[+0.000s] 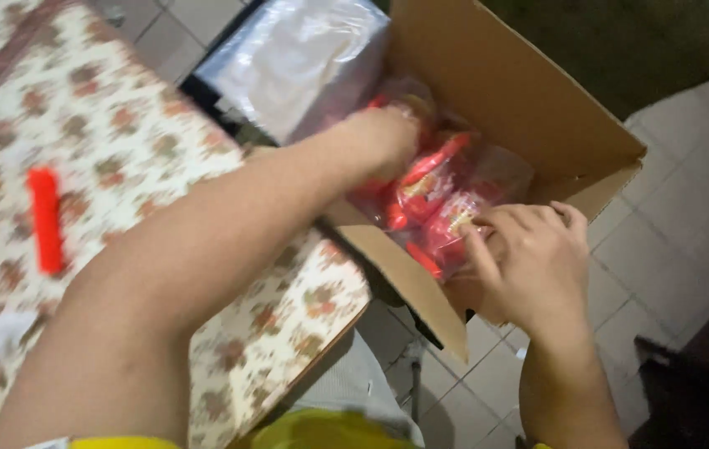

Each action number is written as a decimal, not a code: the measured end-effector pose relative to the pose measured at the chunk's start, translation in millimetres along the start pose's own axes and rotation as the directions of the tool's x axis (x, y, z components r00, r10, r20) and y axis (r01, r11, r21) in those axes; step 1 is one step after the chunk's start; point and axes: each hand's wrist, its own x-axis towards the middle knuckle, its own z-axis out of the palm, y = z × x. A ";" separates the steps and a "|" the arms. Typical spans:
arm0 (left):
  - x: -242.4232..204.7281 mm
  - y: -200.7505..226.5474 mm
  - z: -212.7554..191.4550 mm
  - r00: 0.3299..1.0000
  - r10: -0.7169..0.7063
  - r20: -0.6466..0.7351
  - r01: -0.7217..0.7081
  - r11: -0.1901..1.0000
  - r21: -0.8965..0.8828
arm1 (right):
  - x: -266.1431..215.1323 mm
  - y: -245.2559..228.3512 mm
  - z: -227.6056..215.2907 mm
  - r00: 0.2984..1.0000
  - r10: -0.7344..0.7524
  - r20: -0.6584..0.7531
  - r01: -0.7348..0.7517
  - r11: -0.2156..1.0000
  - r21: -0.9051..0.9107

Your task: Assembling decorative lanterns by installing batteries and handles, then packing them into individual bags and a shipping box.

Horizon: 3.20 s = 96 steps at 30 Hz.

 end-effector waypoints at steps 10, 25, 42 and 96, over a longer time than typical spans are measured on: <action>-284.8 116.2 -138.8 0.981 0.124 -0.147 -0.164 0.938 -0.306 | -5.1 -2.0 -0.6 0.997 -0.047 0.063 0.049 0.998 -0.031; -645.3 24.4 -37.9 0.132 0.005 -0.991 0.214 0.976 0.033 | 13.6 -355.3 -50.0 0.417 -0.854 -0.311 0.903 0.348 0.253; -702.6 -43.5 1.8 -0.106 -0.098 -0.990 0.704 0.696 -0.144 | 56.6 -444.9 43.8 0.410 -0.778 -0.477 0.828 0.098 0.552; -683.4 81.6 -15.6 -0.302 -0.758 -0.577 -0.807 0.526 -0.269 | 39.2 -435.2 21.8 -0.129 -0.977 0.172 -0.051 0.179 0.982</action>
